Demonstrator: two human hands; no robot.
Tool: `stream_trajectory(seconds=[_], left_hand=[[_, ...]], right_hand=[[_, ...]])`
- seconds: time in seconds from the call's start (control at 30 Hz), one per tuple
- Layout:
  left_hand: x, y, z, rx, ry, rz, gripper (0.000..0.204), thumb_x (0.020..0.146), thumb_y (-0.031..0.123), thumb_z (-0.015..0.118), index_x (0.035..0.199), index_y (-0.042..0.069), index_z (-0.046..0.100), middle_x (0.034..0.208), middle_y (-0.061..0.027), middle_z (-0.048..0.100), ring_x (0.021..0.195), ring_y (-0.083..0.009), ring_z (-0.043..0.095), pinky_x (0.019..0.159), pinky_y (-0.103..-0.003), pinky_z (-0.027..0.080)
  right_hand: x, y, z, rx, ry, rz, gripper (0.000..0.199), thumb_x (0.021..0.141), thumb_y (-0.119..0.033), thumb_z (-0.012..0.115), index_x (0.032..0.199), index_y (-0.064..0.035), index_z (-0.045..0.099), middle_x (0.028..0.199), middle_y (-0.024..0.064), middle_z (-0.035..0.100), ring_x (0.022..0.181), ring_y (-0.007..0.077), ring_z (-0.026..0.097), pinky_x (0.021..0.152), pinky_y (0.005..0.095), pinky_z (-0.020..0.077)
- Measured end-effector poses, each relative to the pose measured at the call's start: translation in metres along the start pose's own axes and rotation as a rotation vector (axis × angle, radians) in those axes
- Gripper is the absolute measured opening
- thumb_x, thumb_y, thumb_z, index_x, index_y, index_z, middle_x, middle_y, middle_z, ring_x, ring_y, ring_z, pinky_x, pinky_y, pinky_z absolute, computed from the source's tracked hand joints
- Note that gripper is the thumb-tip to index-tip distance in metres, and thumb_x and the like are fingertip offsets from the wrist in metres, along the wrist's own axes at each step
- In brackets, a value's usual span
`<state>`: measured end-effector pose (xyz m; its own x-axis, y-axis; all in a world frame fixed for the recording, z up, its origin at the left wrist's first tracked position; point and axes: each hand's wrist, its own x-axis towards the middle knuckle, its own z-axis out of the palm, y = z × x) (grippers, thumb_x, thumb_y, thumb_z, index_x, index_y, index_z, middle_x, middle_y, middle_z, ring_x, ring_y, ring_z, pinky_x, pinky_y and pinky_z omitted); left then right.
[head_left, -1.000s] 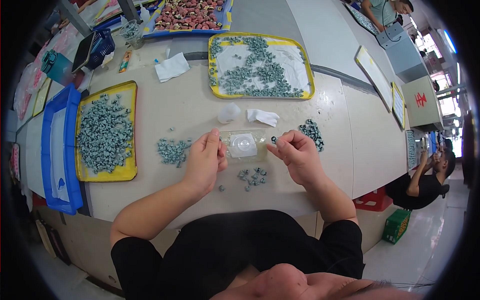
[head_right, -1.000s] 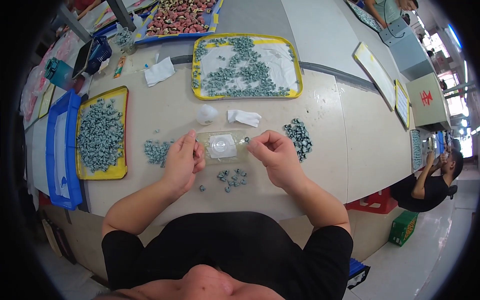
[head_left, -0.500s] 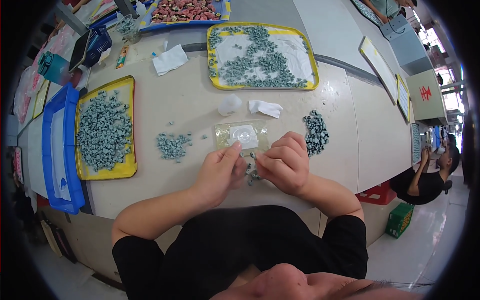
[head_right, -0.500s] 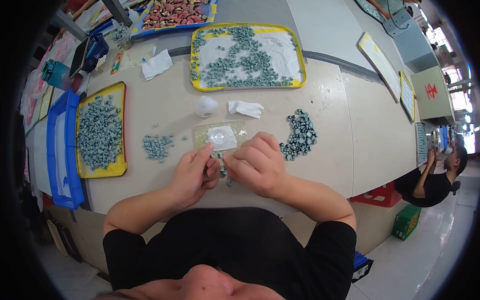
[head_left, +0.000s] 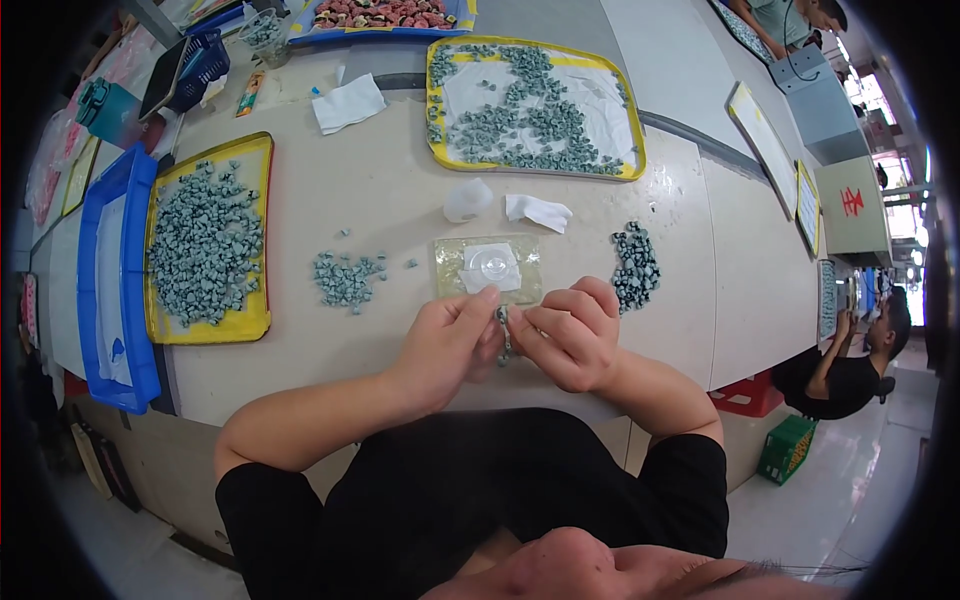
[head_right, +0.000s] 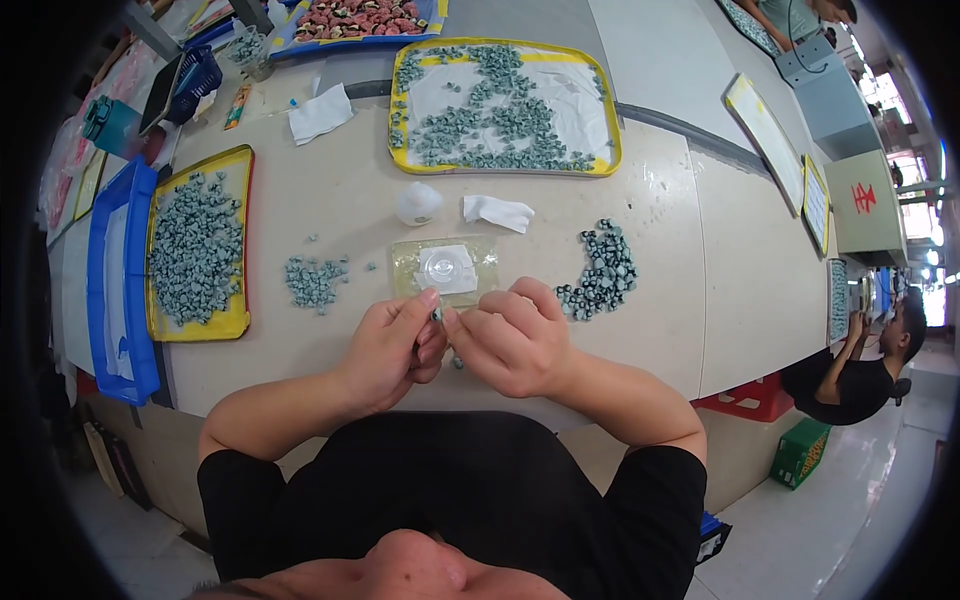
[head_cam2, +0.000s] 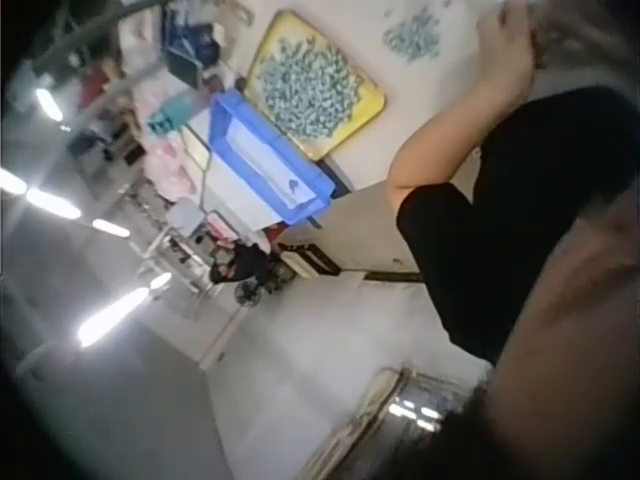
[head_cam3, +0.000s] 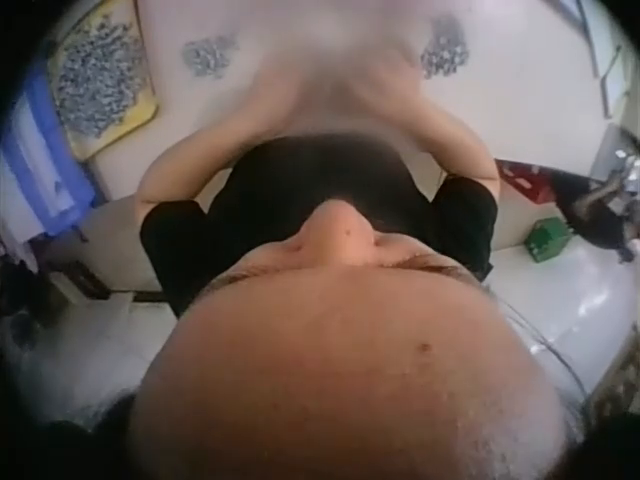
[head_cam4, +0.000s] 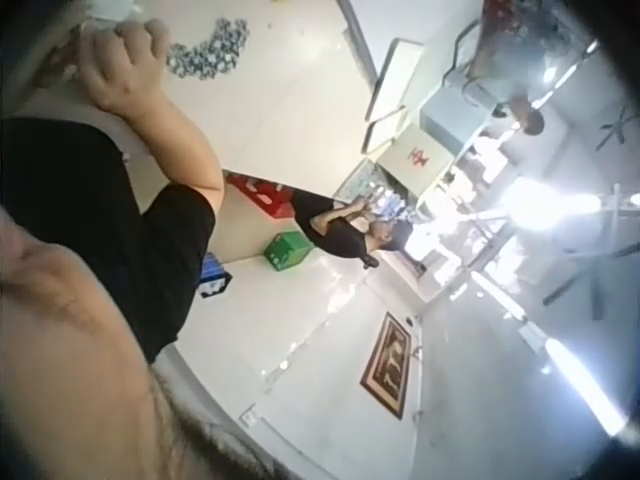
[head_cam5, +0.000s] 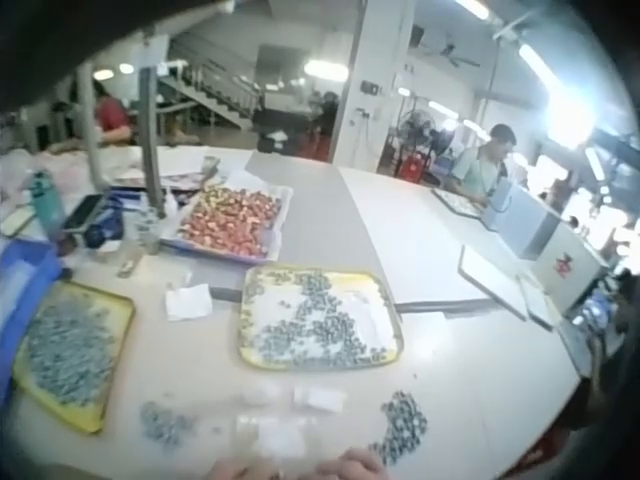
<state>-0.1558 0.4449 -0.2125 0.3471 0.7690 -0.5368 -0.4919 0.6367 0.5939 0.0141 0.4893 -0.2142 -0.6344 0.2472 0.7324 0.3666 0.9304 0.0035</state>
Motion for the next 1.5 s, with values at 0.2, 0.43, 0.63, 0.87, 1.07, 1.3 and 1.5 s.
stream_trajectory(seconds=[0.2, 0.43, 0.63, 0.87, 1.07, 1.3, 1.5], left_hand=[[-0.008, -0.003, -0.005, 0.084, 0.031, 0.119, 0.041, 0.097, 0.032, 0.044, 0.065, 0.007, 0.043, 0.058, 0.0003, 0.042, 0.049, -0.007, 0.033, 0.044, -0.023, 0.027], [-0.013, -0.005, -0.01, 0.275, 0.122, 0.384, 0.039, 0.097, 0.027, 0.044, 0.067, 0.003, 0.048, 0.059, 0.0017, 0.046, 0.053, -0.0055, 0.04, 0.049, -0.023, 0.035], [-0.013, -0.009, -0.011, 0.494, 0.184, 0.531, 0.033, 0.095, 0.019, 0.047, 0.069, -0.001, 0.048, 0.059, -0.004, 0.047, 0.054, -0.0086, 0.043, 0.05, -0.026, 0.036], [-0.009, -0.018, -0.008, 0.748, 0.247, 0.838, 0.024, 0.091, 0.01, 0.05, 0.07, -0.001, 0.046, 0.06, -0.0131, 0.043, 0.051, -0.0253, 0.042, 0.049, -0.033, 0.035], [-0.007, -0.019, -0.003, 0.858, 0.181, 0.904, 0.028, 0.095, 0.012, 0.044, 0.07, 0.001, 0.043, 0.059, -0.0049, 0.042, 0.052, -0.0127, 0.039, 0.05, -0.027, 0.034], [-0.008, -0.001, 0.011, 0.522, 0.125, 0.477, 0.031, 0.094, 0.016, 0.049, 0.068, -0.001, 0.044, 0.056, -0.0048, 0.04, 0.053, -0.0106, 0.038, 0.049, -0.029, 0.034], [-0.006, 0.018, 0.005, 0.829, 0.088, 0.434, 0.034, 0.092, 0.018, 0.053, 0.065, -0.002, 0.046, 0.053, -0.0094, 0.042, 0.049, -0.0147, 0.037, 0.048, -0.03, 0.034]], right_hand=[[0.002, -0.006, 0.006, 0.04, -0.007, -0.052, 0.026, 0.057, -0.009, 0.065, 0.082, -0.0014, 0.065, 0.078, 0.0037, 0.056, 0.069, 0.0182, 0.054, 0.062, 0.0311, 0.0446], [0.008, -0.007, 0.015, 0.364, 0.033, 0.121, 0.025, 0.063, 0.004, 0.071, 0.087, 0.0043, 0.064, 0.081, 0.0102, 0.06, 0.069, 0.0231, 0.058, 0.057, 0.0314, 0.0485], [0.006, -0.016, 0.015, 0.451, 0.083, 0.226, 0.026, 0.064, 0.006, 0.071, 0.089, 0.0044, 0.064, 0.08, 0.0121, 0.061, 0.064, 0.0231, 0.059, 0.054, 0.0306, 0.0481], [0.001, -0.017, 0.019, 0.536, 0.109, 0.227, 0.023, 0.064, 0.008, 0.07, 0.086, 0.0055, 0.063, 0.078, 0.0122, 0.06, 0.063, 0.0236, 0.059, 0.054, 0.0306, 0.0489], [-0.002, -0.015, 0.015, 0.604, 0.187, 0.287, 0.017, 0.064, 0.01, 0.07, 0.078, 0.0036, 0.061, 0.074, 0.0117, 0.059, 0.059, 0.0239, 0.057, 0.051, 0.0294, 0.0479], [0.002, 0.011, -0.018, 0.684, -0.087, 0.367, 0.027, 0.07, 0.003, 0.069, 0.096, 0.0027, 0.062, 0.089, 0.0141, 0.06, 0.077, 0.0278, 0.061, 0.067, 0.0328, 0.0507], [-0.025, 0.064, -0.069, 0.167, -0.346, 0.456, 0.093, 0.061, -0.028, 0.082, 0.135, -0.002, 0.031, 0.133, 0.0235, 0.034, 0.124, 0.0396, 0.034, 0.1, 0.048, 0.0316]])
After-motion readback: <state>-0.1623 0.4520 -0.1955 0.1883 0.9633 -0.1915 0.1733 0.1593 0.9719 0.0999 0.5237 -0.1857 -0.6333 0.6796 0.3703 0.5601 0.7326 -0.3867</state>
